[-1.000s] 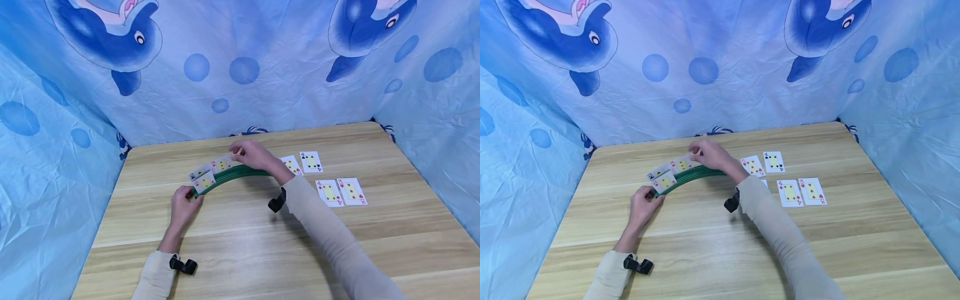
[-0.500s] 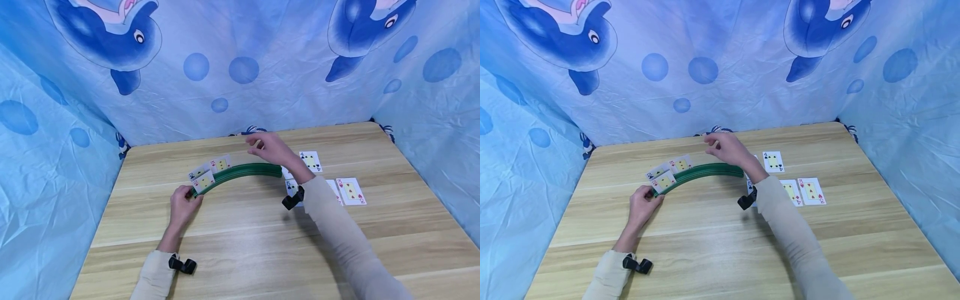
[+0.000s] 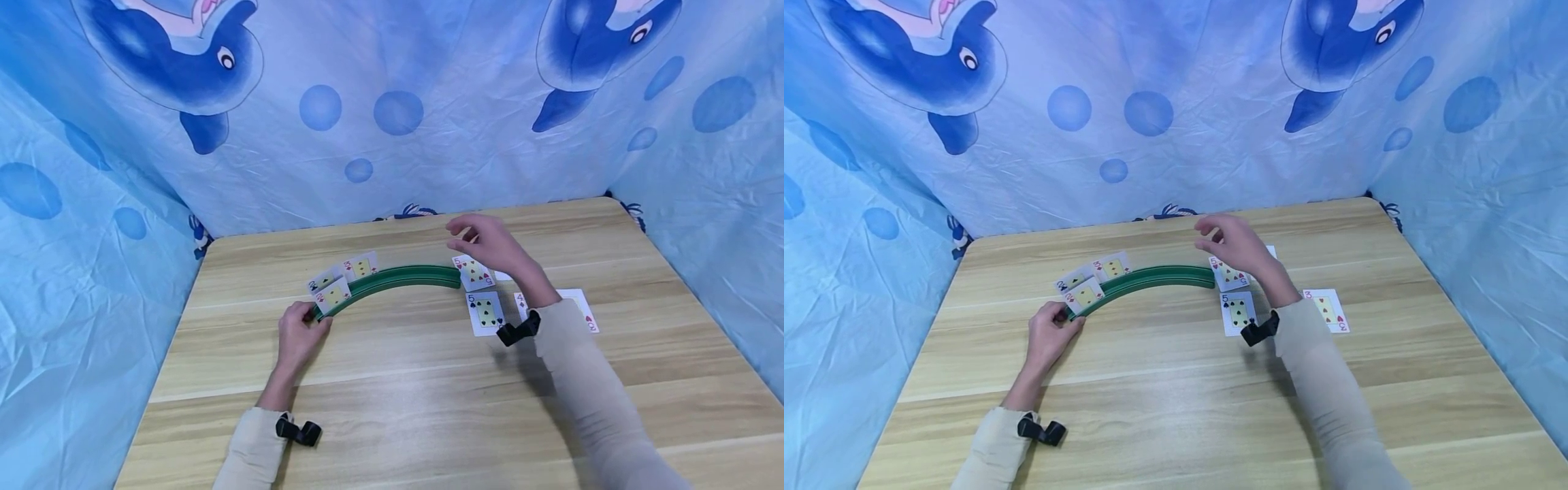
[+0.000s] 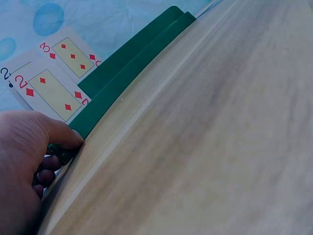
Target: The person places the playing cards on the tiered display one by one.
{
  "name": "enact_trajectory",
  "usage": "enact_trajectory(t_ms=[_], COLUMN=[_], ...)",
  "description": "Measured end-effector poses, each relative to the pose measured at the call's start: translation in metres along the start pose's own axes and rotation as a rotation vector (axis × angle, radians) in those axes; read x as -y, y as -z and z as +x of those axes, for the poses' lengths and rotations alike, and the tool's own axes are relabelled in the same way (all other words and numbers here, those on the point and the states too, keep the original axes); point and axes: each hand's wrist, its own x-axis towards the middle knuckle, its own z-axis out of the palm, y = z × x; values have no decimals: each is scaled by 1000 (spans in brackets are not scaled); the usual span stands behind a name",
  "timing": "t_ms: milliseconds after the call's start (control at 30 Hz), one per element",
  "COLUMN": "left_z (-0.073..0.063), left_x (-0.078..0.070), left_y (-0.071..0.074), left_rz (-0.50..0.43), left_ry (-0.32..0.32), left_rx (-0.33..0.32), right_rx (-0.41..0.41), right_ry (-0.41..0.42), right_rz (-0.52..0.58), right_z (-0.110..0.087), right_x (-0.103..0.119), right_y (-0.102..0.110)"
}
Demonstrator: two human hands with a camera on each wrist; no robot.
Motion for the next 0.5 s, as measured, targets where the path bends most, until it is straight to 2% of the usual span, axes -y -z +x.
enact_trajectory(t_ms=[267, 500], left_z=[0, 0], left_x=[1, 0], left_y=[1, 0], left_rz=[12, 18], left_ry=[-11, -29], left_rx=[-5, -22], right_rx=[-13, -49], right_ry=[-88, -116], right_rz=[-29, -63], right_z=[-25, -48], right_x=[-23, -38], right_y=[12, 21])
